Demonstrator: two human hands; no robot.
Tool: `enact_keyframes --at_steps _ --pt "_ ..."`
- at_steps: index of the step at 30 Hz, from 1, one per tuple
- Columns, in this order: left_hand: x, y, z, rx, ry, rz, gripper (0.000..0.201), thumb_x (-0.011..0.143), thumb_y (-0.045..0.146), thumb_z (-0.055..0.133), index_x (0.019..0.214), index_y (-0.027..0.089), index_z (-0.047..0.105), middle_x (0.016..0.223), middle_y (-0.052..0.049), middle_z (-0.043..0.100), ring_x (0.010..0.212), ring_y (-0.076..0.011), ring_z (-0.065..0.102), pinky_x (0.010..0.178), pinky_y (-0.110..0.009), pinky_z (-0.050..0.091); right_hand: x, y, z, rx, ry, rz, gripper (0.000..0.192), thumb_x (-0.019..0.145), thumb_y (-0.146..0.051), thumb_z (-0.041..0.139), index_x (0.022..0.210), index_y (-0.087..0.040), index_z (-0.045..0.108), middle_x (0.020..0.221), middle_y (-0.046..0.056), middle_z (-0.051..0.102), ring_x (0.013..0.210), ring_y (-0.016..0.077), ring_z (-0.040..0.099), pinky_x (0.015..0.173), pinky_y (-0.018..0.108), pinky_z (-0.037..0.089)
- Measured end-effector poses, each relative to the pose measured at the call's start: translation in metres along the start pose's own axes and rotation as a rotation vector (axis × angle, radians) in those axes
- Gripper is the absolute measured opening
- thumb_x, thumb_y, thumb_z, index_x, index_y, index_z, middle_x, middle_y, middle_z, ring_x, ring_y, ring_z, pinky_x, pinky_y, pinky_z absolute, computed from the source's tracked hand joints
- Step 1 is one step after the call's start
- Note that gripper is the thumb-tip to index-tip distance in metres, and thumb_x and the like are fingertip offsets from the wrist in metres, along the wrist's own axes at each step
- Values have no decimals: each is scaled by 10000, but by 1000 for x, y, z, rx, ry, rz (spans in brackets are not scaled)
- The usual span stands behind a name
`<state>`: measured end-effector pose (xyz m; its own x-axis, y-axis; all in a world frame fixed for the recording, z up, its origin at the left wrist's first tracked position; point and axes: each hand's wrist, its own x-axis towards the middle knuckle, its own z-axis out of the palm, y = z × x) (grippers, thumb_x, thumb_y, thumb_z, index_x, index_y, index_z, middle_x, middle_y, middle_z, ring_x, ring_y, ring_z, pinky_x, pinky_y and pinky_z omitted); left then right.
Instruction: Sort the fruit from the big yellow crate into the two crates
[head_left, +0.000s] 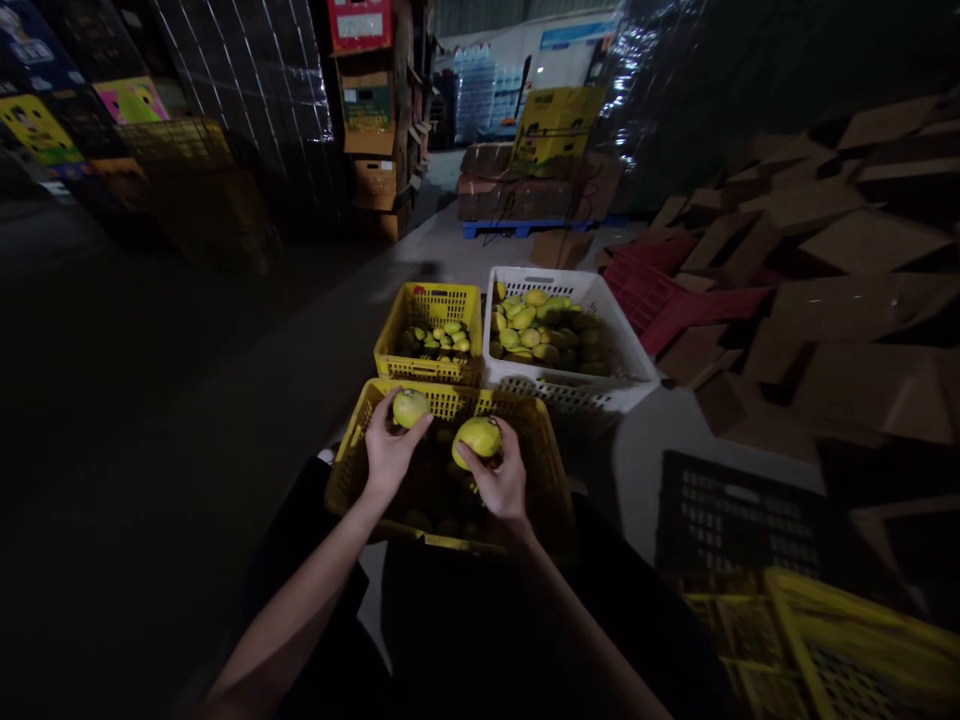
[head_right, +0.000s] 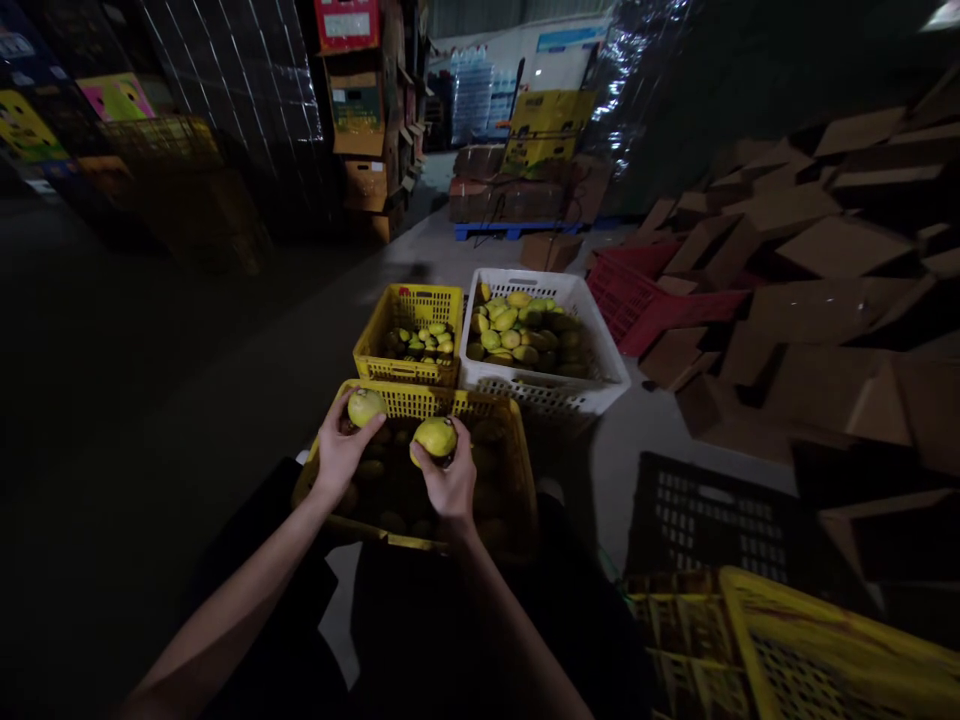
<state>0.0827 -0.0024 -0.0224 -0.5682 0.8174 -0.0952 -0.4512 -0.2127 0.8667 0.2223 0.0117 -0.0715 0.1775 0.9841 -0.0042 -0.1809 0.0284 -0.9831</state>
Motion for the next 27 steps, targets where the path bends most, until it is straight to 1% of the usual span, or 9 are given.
enact_keyframes --at_steps 3,7,10,16,19,22,24,26,27 --pt "-7 15 3 29 -97 83 560 503 -114 750 960 205 696 1232 -32 633 1261 -200 499 972 -192 451 -5 -9 -1 -193 -4 -281 738 601 -323 808 1263 -207 501 1275 106 588 1148 249 576 1024 400 436" --pt "-11 27 2 26 -279 -117 568 432 -177 737 887 162 719 1152 -82 680 1267 -232 501 1025 -209 413 -9 -14 -6 -279 13 -479 650 625 -307 798 1227 -214 571 1279 111 598 1205 293 542 1085 446 389" --pt "-10 30 -3 43 -384 -232 547 418 -176 742 859 147 726 1089 -102 706 1248 -238 522 1046 -218 394 -8 -12 -11 -345 -23 -568 573 667 -302 769 1208 -223 596 1255 103 616 1202 297 546 1104 457 381" --pt "-6 29 -10 123 -468 -185 555 403 -146 770 865 158 732 1115 -96 698 1246 -240 522 1042 -227 401 -2 -8 -17 -420 -137 -639 510 726 -298 722 1213 -211 596 1270 108 606 1214 289 539 1110 455 385" --pt "1 19 -15 120 -474 -190 538 458 -84 790 928 170 722 1111 -80 698 1168 -241 581 970 -253 475 -4 -10 -12 -362 -143 -579 520 701 -300 743 1194 -221 599 1270 105 605 1220 283 532 1120 456 362" --pt "11 -1 -26 61 -409 -350 354 659 106 754 1001 171 691 1021 -77 713 967 -223 673 790 -263 559 -8 -10 -4 -207 -106 -413 623 594 -297 815 1166 -214 581 1232 116 622 1160 275 569 1080 461 398" --pt "13 -17 -37 -19 -365 -542 243 782 203 653 1024 190 664 917 -58 718 812 -195 697 676 -256 566 -7 -6 -1 -29 -72 -209 660 523 -286 846 1112 -204 560 1116 101 666 1038 252 629 969 432 495" --pt "6 -31 -47 -84 -307 -708 185 825 197 585 999 194 647 785 -34 704 691 -171 688 601 -239 547 -4 -2 -1 173 -79 66 536 545 -320 821 997 -204 557 950 62 693 917 224 664 808 368 569" --pt "0 -37 -51 -94 -281 -744 171 826 170 572 982 185 640 720 -27 689 646 -170 680 576 -244 540 -1 0 -3 253 -108 194 435 584 -359 786 922 -205 559 869 52 694 879 222 672 733 347 584"
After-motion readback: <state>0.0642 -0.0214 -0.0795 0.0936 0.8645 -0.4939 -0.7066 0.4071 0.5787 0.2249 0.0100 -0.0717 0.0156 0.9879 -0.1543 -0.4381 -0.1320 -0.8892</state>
